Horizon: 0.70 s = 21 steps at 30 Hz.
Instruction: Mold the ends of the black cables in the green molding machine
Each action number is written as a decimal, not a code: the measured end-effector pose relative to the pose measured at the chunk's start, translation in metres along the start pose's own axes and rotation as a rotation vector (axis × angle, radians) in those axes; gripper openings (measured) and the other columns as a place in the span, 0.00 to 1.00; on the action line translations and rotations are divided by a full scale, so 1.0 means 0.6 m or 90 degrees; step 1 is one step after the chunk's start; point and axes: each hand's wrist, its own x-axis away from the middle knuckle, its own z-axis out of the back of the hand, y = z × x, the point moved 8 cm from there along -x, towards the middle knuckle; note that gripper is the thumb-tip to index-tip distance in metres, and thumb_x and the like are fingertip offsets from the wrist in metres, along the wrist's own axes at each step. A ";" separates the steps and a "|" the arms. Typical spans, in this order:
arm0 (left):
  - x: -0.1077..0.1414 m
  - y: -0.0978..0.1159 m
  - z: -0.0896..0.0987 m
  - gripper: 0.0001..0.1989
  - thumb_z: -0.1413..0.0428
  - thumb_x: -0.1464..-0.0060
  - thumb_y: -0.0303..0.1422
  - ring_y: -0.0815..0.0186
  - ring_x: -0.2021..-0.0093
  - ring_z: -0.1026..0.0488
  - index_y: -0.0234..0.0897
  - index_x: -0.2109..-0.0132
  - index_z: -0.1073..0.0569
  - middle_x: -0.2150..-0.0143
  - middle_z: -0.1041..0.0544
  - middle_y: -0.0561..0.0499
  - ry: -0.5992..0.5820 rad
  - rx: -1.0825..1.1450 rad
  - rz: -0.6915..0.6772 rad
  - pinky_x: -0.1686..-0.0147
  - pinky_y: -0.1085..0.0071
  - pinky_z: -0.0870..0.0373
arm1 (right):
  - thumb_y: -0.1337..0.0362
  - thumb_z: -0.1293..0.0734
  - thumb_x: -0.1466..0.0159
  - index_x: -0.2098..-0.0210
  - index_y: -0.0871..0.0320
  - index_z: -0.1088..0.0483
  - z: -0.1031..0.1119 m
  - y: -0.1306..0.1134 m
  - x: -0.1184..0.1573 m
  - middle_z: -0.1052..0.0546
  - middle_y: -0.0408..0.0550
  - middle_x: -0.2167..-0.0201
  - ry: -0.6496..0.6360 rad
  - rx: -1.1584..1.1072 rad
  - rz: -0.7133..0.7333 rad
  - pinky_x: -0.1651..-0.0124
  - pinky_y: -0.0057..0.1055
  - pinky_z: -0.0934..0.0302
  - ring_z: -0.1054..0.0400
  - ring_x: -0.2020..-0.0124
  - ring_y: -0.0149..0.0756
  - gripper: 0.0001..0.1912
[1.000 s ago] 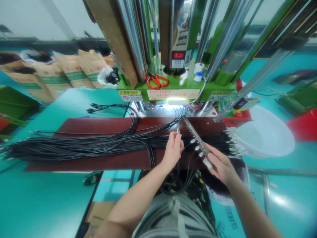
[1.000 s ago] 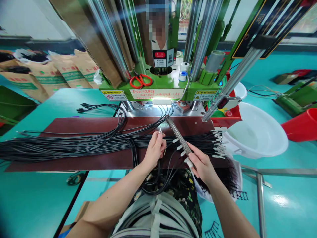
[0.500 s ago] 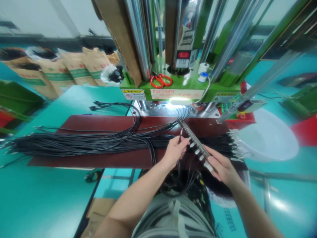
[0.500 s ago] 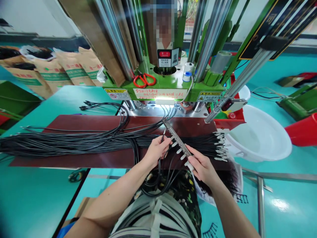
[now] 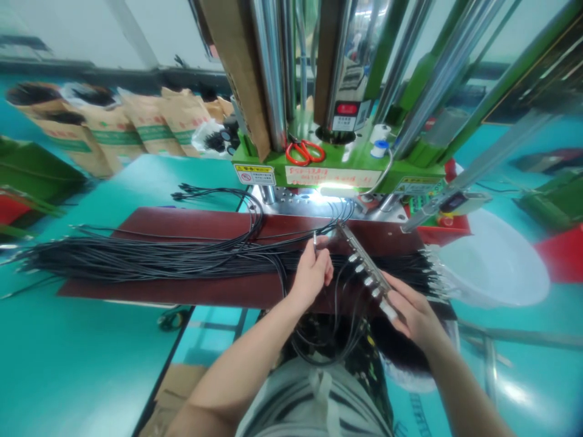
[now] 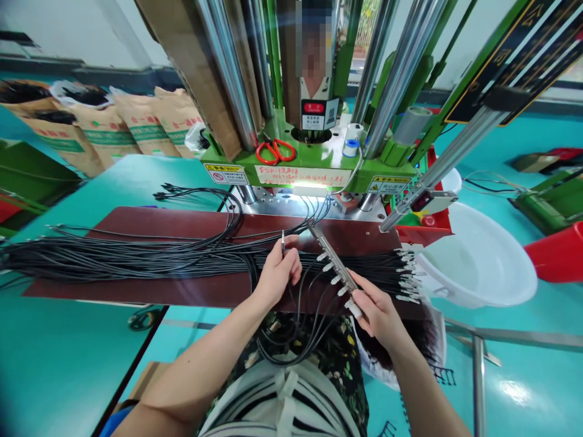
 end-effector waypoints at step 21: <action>-0.003 -0.022 0.003 0.14 0.53 0.47 0.41 0.75 0.83 0.48 0.37 0.75 0.39 0.85 0.44 0.60 -0.074 -0.261 0.003 0.82 0.78 0.52 | 0.52 0.39 0.41 0.41 0.59 0.44 -0.012 0.001 -0.009 0.37 0.39 0.87 -0.097 0.094 -0.024 0.89 0.19 0.60 0.52 0.90 0.21 0.32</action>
